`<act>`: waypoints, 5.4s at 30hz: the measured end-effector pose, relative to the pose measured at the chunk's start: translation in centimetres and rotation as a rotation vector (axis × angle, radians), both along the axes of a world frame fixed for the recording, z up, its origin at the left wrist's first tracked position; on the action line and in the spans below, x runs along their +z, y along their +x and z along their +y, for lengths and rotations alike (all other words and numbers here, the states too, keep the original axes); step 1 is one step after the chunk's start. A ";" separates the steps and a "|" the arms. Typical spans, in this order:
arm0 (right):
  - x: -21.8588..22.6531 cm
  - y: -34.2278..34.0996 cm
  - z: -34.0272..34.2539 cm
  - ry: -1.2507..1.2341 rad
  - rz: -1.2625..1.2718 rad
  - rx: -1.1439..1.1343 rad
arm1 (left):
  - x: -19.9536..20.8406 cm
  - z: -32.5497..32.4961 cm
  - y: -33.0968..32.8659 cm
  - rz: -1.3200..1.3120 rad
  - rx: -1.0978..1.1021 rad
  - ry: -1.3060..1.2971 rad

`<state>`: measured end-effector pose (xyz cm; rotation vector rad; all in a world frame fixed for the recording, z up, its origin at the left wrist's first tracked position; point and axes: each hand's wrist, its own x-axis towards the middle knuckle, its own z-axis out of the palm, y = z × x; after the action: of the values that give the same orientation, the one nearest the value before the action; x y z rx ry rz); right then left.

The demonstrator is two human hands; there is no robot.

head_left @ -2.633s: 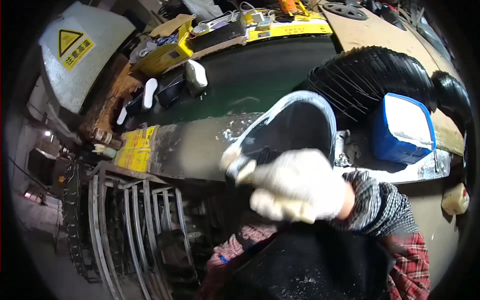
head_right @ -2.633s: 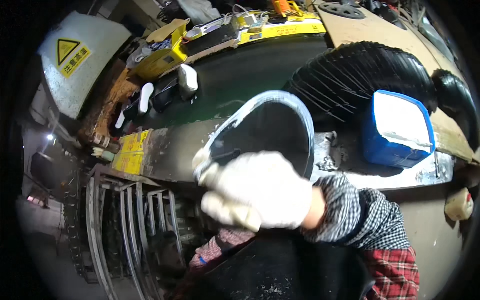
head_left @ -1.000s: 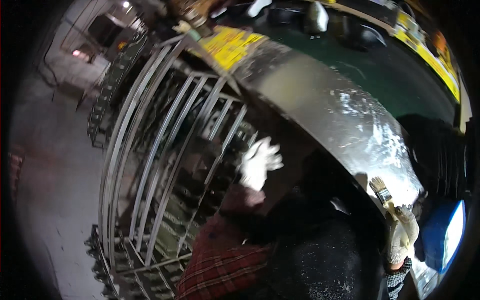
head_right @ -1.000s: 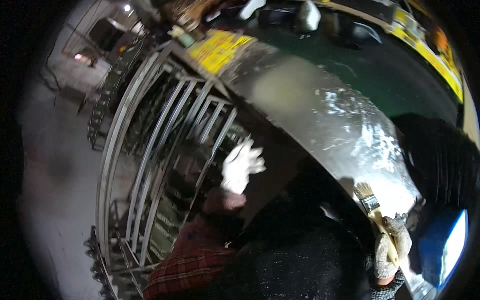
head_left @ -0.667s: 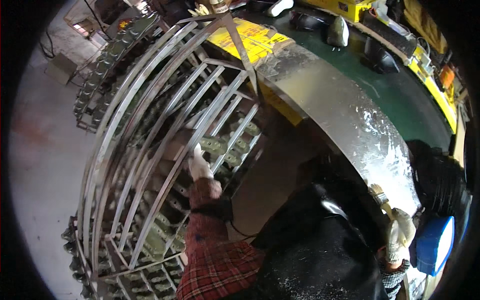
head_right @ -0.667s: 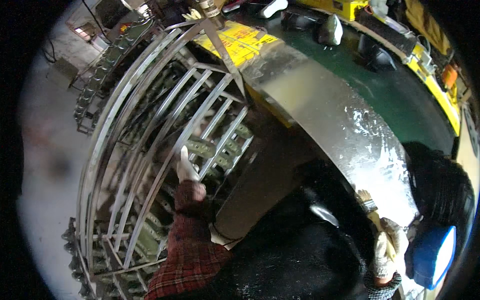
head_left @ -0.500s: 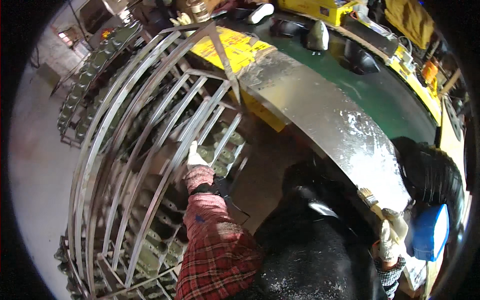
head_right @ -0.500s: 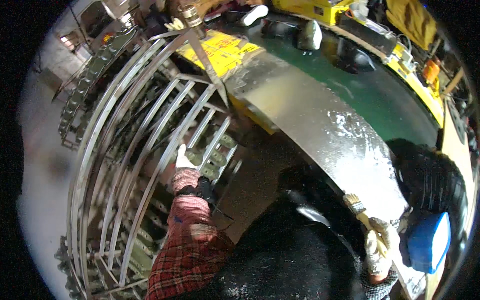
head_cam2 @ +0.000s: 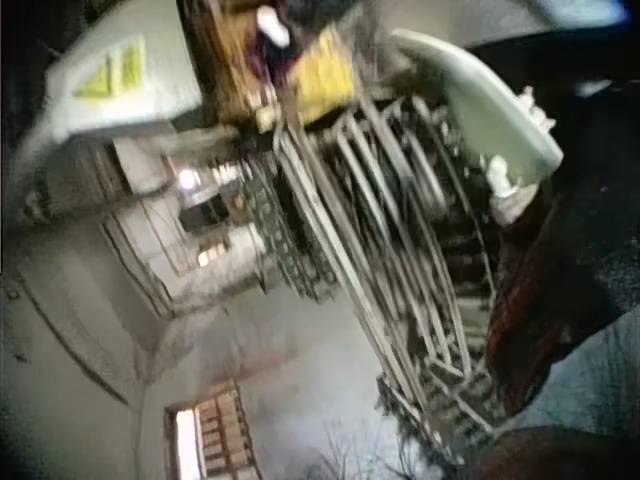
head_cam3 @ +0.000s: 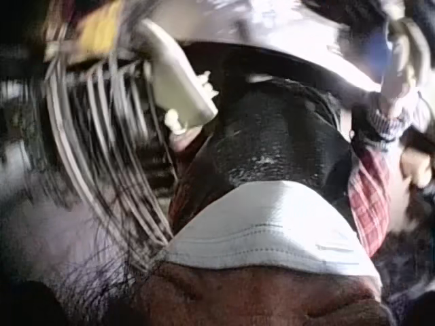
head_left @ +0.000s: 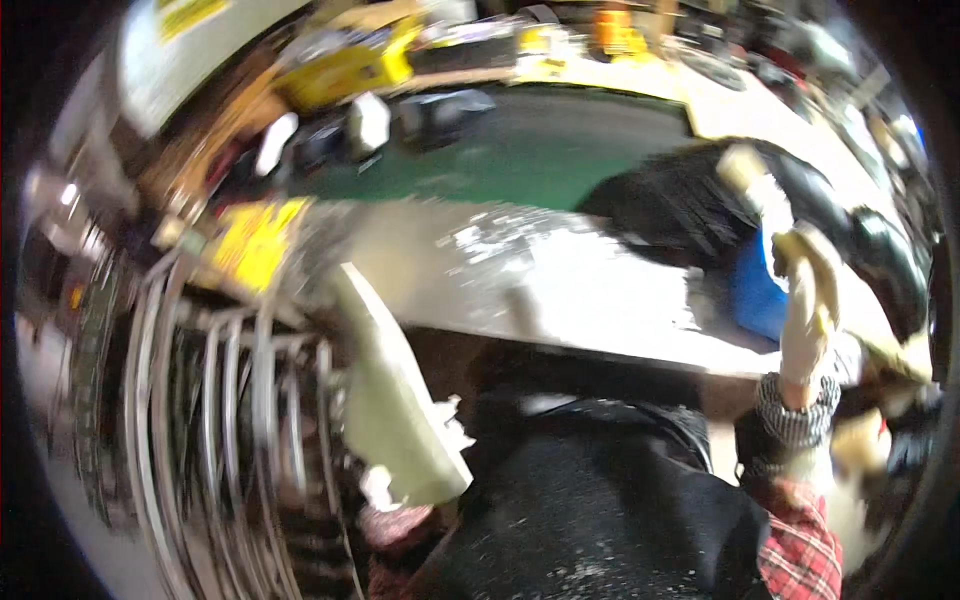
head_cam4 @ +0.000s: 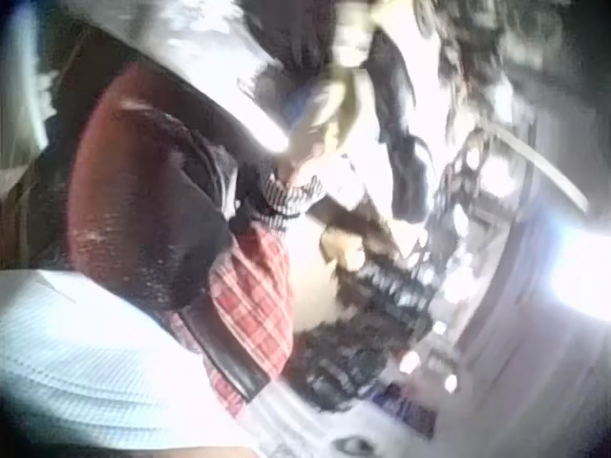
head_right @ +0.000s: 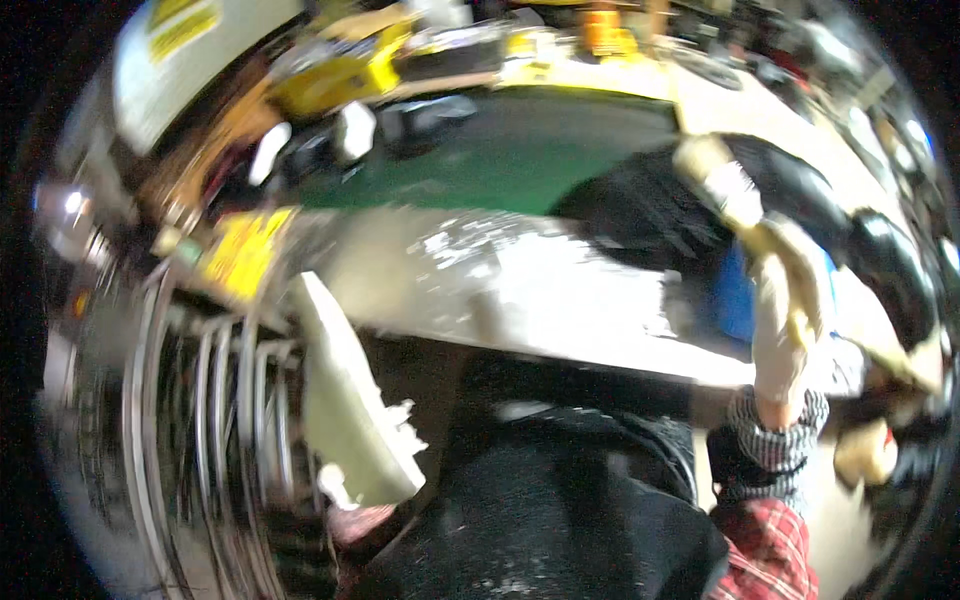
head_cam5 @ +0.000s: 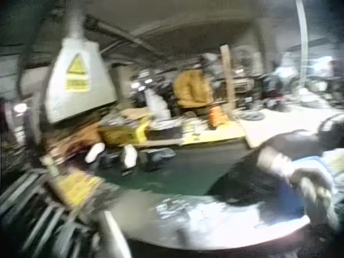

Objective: The recorder uses a brush to apply white adhesive to shoe soles and interior lining parts on an industrial workbench.

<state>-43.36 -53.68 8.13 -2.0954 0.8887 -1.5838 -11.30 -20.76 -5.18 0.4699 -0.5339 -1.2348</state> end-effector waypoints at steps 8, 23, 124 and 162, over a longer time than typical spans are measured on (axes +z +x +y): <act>-0.8 -15.1 -3.6 0.298 -0.066 -0.344 | 7.1 -12.8 -7.4 0.015 -0.173 0.056; -1.3 -6.2 2.3 0.201 -0.020 0.234 | -0.6 -8.7 -6.4 0.314 -0.298 0.704; -6.3 -15.2 3.0 -0.100 -0.321 0.280 | 11.2 -28.8 -5.7 -1.611 0.252 0.246; -3.0 4.6 1.5 -0.090 0.144 0.602 | -2.4 -14.2 -7.6 -0.155 0.198 0.471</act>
<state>-38.72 -52.22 5.14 -2.2672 0.1814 -1.1801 -18.92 -34.99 -7.58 0.9990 -0.3133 -1.1351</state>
